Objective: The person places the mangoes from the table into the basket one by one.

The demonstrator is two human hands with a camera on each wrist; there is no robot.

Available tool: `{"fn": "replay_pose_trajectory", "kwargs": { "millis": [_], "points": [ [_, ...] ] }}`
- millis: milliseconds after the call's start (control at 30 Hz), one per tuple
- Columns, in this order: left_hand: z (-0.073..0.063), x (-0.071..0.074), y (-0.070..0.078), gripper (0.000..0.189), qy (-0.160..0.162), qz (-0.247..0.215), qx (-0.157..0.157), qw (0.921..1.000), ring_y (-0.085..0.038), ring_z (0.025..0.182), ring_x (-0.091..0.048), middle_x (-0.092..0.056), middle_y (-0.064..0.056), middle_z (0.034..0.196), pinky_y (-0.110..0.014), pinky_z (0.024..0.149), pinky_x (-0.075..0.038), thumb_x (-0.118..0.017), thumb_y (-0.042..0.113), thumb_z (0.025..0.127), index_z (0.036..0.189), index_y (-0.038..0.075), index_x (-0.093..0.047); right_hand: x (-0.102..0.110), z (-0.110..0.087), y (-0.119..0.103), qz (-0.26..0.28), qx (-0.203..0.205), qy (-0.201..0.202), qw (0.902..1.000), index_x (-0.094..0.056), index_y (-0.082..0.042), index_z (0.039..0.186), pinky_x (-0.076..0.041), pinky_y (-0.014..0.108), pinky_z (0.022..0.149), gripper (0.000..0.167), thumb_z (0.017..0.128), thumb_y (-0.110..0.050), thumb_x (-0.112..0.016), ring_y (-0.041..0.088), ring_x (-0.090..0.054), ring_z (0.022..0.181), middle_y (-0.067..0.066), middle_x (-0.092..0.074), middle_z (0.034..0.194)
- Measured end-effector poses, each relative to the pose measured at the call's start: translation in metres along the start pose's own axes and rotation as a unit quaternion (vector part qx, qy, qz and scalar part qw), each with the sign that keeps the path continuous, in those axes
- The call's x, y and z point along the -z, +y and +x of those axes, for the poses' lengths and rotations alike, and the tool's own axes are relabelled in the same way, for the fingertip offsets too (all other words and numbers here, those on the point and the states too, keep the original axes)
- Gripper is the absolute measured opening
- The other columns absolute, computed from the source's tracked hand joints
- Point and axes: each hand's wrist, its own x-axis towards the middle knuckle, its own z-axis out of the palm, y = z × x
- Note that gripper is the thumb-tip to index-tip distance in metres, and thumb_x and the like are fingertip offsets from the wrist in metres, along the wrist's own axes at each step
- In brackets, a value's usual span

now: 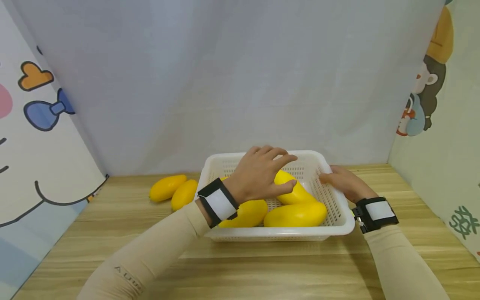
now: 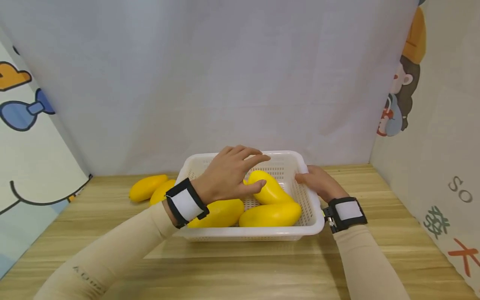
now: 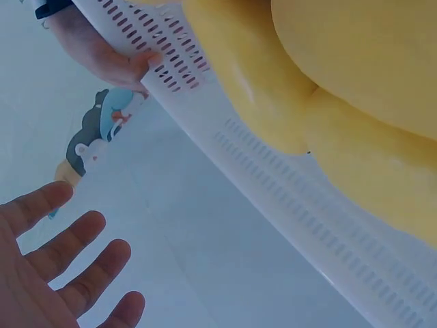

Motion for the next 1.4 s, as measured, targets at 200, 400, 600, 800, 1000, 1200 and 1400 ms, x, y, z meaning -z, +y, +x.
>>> {"fn": "replay_pose_trajectory", "kwargs": {
  "millis": [200, 400, 600, 800, 1000, 1200, 1400],
  "points": [
    [-0.005, 0.007, -0.007, 0.059, 0.005, 0.005, 0.02, 0.9998, -0.023, 0.131, -0.049, -0.054, -0.001, 0.144, -0.045, 0.108, -0.039, -0.05, 0.057, 0.097, 0.147, 0.026, -0.053, -0.001, -0.001, -0.001, 0.0, 0.003, 0.006, 1.0, -0.039, 0.015, 0.14, -0.061, 0.046, 0.074, 0.049, 0.102, -0.016, -0.043, 0.034, -0.073, 0.09, 0.032, -0.064, 0.115],
    [-0.012, 0.01, -0.014, 0.061, 0.025, -0.002, 0.034, 0.9991, -0.025, 0.129, -0.05, -0.055, -0.002, 0.143, -0.047, 0.107, -0.039, -0.049, 0.057, 0.096, 0.146, 0.024, -0.054, -0.002, -0.003, -0.002, 0.0, 0.005, 0.006, 1.0, -0.038, 0.015, 0.14, -0.061, 0.046, 0.074, 0.05, 0.102, -0.016, -0.043, 0.033, -0.073, 0.09, 0.032, -0.064, 0.116],
    [-0.019, 0.017, -0.026, 0.062, 0.033, 0.001, 0.047, 0.9984, -0.027, 0.129, -0.05, -0.055, -0.004, 0.143, -0.049, 0.106, -0.04, -0.05, 0.057, 0.096, 0.147, 0.022, -0.054, -0.003, -0.004, -0.005, 0.002, 0.003, 0.005, 1.0, -0.039, 0.016, 0.14, -0.061, 0.046, 0.075, 0.049, 0.102, -0.015, -0.044, 0.034, -0.073, 0.09, 0.032, -0.064, 0.115],
    [-0.026, 0.023, -0.036, 0.061, 0.065, 0.006, 0.056, 0.9963, -0.028, 0.128, -0.052, -0.057, -0.005, 0.141, -0.051, 0.105, -0.041, -0.051, 0.056, 0.096, 0.146, 0.021, -0.055, -0.002, -0.003, -0.004, 0.003, 0.001, 0.004, 1.0, -0.038, 0.015, 0.14, -0.061, 0.046, 0.074, 0.049, 0.102, -0.015, -0.043, 0.034, -0.073, 0.09, 0.032, -0.064, 0.115],
    [-0.033, 0.023, -0.043, 0.061, 0.085, 0.004, 0.061, 0.9945, -0.029, 0.125, -0.053, -0.058, -0.007, 0.139, -0.051, 0.102, -0.042, -0.052, 0.054, 0.095, 0.144, 0.019, -0.056, -0.001, -0.003, -0.001, 0.001, -0.006, 0.002, 1.0, -0.038, 0.014, 0.141, -0.061, 0.046, 0.074, 0.049, 0.103, -0.016, -0.042, 0.033, -0.073, 0.09, 0.03, -0.065, 0.114],
    [-0.04, 0.023, -0.051, 0.06, 0.101, 0.001, 0.077, 0.992, -0.031, 0.125, -0.054, -0.06, -0.009, 0.137, -0.052, 0.1, -0.043, -0.053, 0.053, 0.094, 0.143, 0.019, -0.058, -0.001, -0.002, -0.002, -0.004, -0.01, 0.002, 0.9999, -0.037, 0.013, 0.142, -0.061, 0.046, 0.074, 0.05, 0.102, -0.016, -0.043, 0.032, -0.073, 0.089, 0.03, -0.065, 0.114],
    [-0.048, 0.027, -0.061, 0.059, 0.11, -0.004, 0.094, 0.9895, -0.033, 0.125, -0.053, -0.06, -0.01, 0.137, -0.053, 0.1, -0.043, -0.054, 0.052, 0.094, 0.142, 0.017, -0.058, -0.001, -0.002, -0.002, -0.007, -0.009, 0.003, 0.9999, -0.037, 0.013, 0.143, -0.061, 0.046, 0.074, 0.05, 0.103, -0.016, -0.043, 0.032, -0.073, 0.089, 0.03, -0.064, 0.114]
  ]
}}
